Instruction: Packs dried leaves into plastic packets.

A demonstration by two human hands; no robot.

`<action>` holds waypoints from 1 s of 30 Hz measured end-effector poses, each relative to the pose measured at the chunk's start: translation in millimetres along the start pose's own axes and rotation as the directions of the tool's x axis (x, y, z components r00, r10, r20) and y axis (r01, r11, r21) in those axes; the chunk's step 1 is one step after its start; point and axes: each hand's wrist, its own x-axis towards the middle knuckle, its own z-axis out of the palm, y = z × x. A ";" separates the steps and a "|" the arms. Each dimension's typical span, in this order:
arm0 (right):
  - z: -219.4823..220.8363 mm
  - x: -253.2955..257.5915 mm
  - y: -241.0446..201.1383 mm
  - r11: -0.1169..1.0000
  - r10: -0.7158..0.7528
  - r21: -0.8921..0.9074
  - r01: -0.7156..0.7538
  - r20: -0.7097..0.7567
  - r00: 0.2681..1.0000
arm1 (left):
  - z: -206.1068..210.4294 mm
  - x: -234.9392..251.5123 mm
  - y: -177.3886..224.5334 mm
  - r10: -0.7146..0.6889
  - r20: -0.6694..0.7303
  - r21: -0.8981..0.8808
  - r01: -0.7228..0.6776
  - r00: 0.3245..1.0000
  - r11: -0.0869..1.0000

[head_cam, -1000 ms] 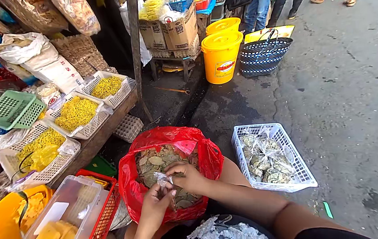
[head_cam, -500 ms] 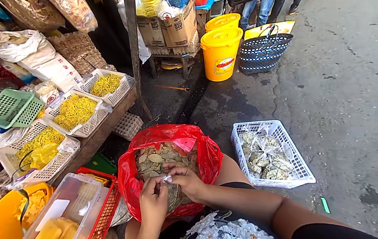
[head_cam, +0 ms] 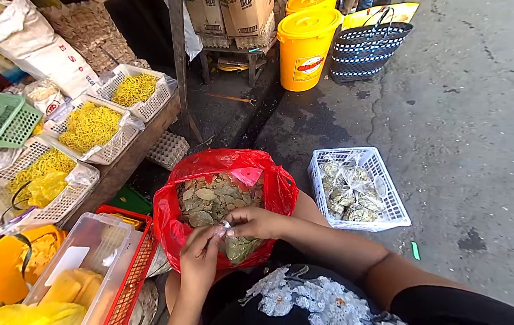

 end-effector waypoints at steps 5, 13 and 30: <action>1.5 -19.6 -9.1 0.830 -0.215 -0.520 0.202 0.036 0.976 | 4.9 -3.8 1.8 0.103 0.101 -0.043 -0.099 0.990 0.994; -25.7 -44.2 7.5 0.776 -0.133 -0.616 0.133 0.046 0.990 | -16.0 15.6 -14.5 -0.110 -0.060 -0.073 0.105 0.992 0.992; -62.2 -25.8 -9.8 0.623 -0.293 -0.774 -0.114 -0.366 0.883 | -39.8 -4.2 -32.0 -0.414 -0.127 -0.037 0.413 0.901 0.910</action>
